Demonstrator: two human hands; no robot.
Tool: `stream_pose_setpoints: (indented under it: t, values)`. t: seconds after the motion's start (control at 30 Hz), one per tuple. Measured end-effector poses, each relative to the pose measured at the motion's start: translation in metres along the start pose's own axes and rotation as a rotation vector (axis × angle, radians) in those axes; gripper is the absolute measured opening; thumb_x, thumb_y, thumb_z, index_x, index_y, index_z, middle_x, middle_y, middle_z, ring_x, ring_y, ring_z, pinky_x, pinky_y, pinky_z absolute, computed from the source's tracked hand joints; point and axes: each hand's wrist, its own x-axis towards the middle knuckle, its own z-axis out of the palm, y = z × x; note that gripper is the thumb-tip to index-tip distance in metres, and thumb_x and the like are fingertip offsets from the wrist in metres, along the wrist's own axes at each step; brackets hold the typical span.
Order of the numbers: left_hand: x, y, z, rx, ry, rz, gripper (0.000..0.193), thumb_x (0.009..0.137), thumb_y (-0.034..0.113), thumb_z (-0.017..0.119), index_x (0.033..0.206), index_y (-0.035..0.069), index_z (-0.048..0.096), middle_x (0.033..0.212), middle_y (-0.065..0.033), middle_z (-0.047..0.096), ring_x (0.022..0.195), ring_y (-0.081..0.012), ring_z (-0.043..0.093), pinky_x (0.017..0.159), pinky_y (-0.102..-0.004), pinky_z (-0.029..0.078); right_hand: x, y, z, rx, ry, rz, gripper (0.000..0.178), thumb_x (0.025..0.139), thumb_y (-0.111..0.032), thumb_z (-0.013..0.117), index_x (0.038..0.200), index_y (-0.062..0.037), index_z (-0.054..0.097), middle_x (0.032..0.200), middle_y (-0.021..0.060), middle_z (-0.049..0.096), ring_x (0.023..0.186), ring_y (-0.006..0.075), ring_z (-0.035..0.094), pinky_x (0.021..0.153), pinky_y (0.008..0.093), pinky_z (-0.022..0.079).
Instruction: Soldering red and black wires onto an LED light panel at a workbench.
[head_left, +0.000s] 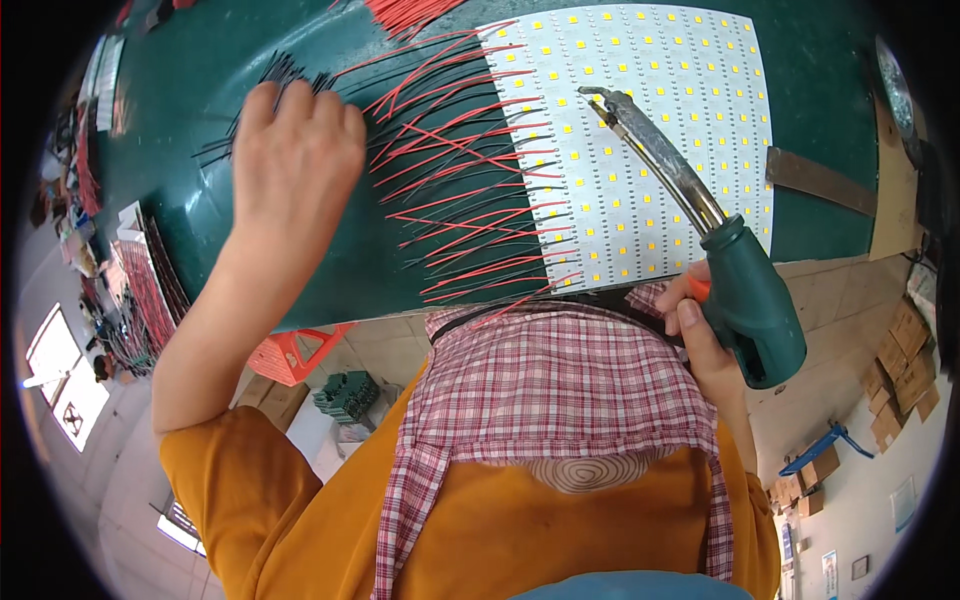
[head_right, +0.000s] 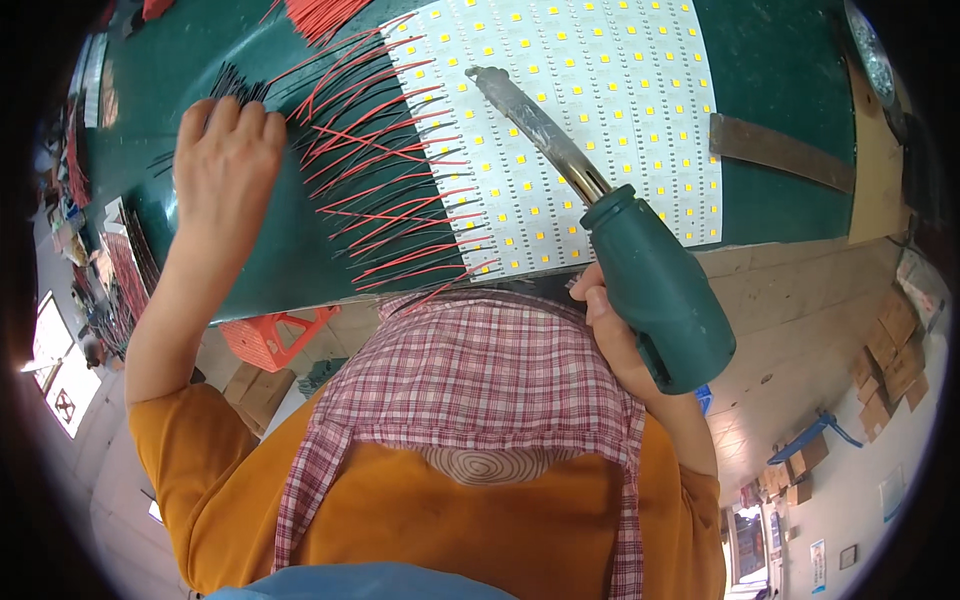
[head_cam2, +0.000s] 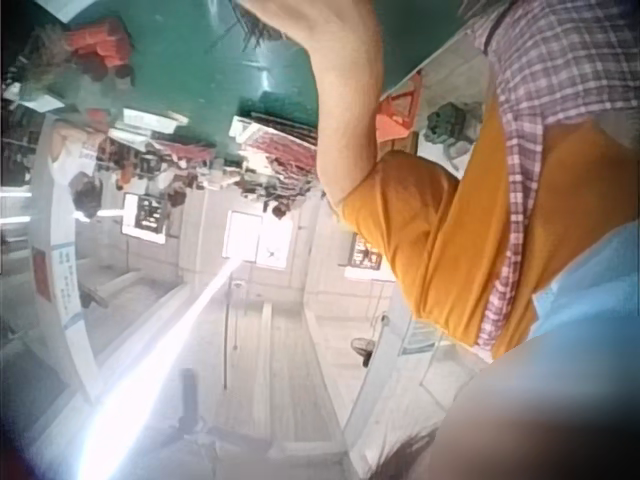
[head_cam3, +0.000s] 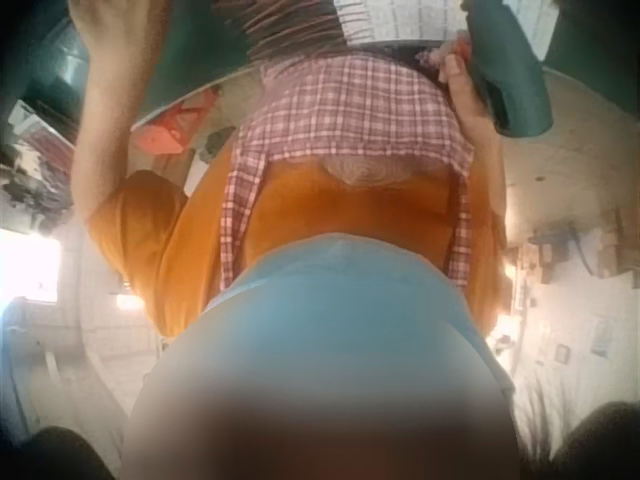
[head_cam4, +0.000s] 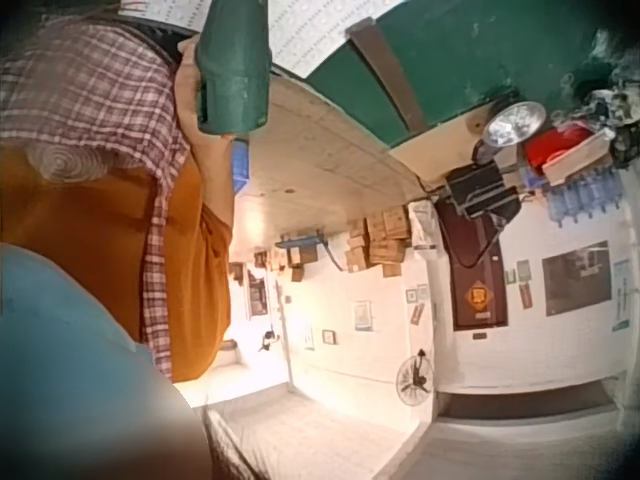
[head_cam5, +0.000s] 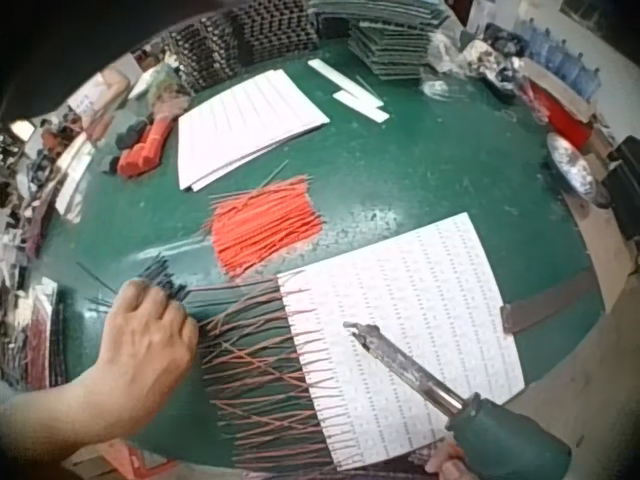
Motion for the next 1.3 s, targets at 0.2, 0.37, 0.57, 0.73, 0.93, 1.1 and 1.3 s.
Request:
stream_pose_setpoints:
  t: [0.2,0.37,0.57,0.73,0.93,1.1,1.3]
  values:
    - [0.024,0.001,-0.019,-0.657,0.42,-0.151,0.024,0.068,0.003,0.059,0.09,0.009,0.067,0.076,-0.0047,0.056,0.072,-0.0218,0.056,0.065,-0.032,0.043,0.002,-0.013,0.004,0.028,0.033,0.061,0.031,0.091,-0.005,0.053,0.121,-0.0028,0.046,0.086,0.0108,0.061,0.067,0.0104,0.05,0.063,0.0249,0.044]
    - [0.041,0.06,-0.011,-0.784,0.629,-0.227,0.022,0.069,0.008,0.062,0.09,0.007,0.067,0.077,-0.0025,0.059,0.073,-0.0195,0.057,0.064,-0.0318,0.043,0.006,-0.017,0.01,-0.069,-0.053,0.037,0.035,0.092,-0.006,0.053,0.125,-0.0012,0.044,0.087,0.0105,0.061,0.066,0.0105,0.05,0.062,0.0253,0.045]
    - [0.044,0.078,0.0,-0.727,0.741,-0.259,0.018,0.067,0.011,0.064,0.084,0.009,0.066,0.077,0.0,0.059,0.073,-0.017,0.058,0.064,-0.0297,0.043,-0.001,-0.02,0.008,-0.093,-0.008,0.09,0.007,0.087,-0.003,0.059,0.093,-0.0019,0.062,0.083,0.0068,0.065,0.078,0.0151,0.062,0.069,0.0276,0.05]
    - [0.042,0.079,-0.001,-0.73,0.721,-0.257,0.018,0.065,0.011,0.065,0.084,0.009,0.066,0.077,-0.0002,0.058,0.07,-0.0169,0.057,0.06,-0.0297,0.044,-0.005,-0.016,0.011,-0.093,-0.008,0.119,0.007,0.088,-0.006,0.058,0.093,-0.0021,0.062,0.085,0.0072,0.065,0.078,0.0165,0.062,0.07,0.0289,0.05]
    - [0.043,0.08,0.002,-0.799,0.727,-0.265,0.018,0.065,0.012,0.065,0.082,0.009,0.066,0.075,0.0009,0.057,0.07,-0.0164,0.057,0.058,-0.0289,0.045,-0.001,-0.023,0.009,-0.156,-0.038,0.092,0.007,0.088,-0.005,0.058,0.093,-0.0021,0.062,0.085,0.008,0.065,0.078,0.0182,0.063,0.07,0.0293,0.051]
    - [0.046,0.081,0.0,-0.777,0.75,-0.277,0.018,0.063,0.012,0.065,0.081,0.01,0.066,0.074,0.001,0.056,0.069,-0.0161,0.057,0.058,-0.0284,0.046,-0.001,-0.018,0.004,-0.343,-0.094,0.059,0.007,0.087,-0.005,0.058,0.092,-0.002,0.062,0.084,0.0078,0.065,0.077,0.0181,0.062,0.069,0.0291,0.05]
    - [0.043,0.079,-0.007,-0.805,0.686,-0.282,0.02,0.064,0.006,0.067,0.083,0.009,0.067,0.076,-0.0003,0.06,0.069,-0.0171,0.058,0.057,-0.0286,0.047,-0.002,-0.026,0.007,-0.165,-0.044,0.093,0.014,0.09,-0.007,0.055,0.103,-0.0015,0.056,0.084,0.0077,0.062,0.069,0.0122,0.055,0.065,0.0253,0.046]
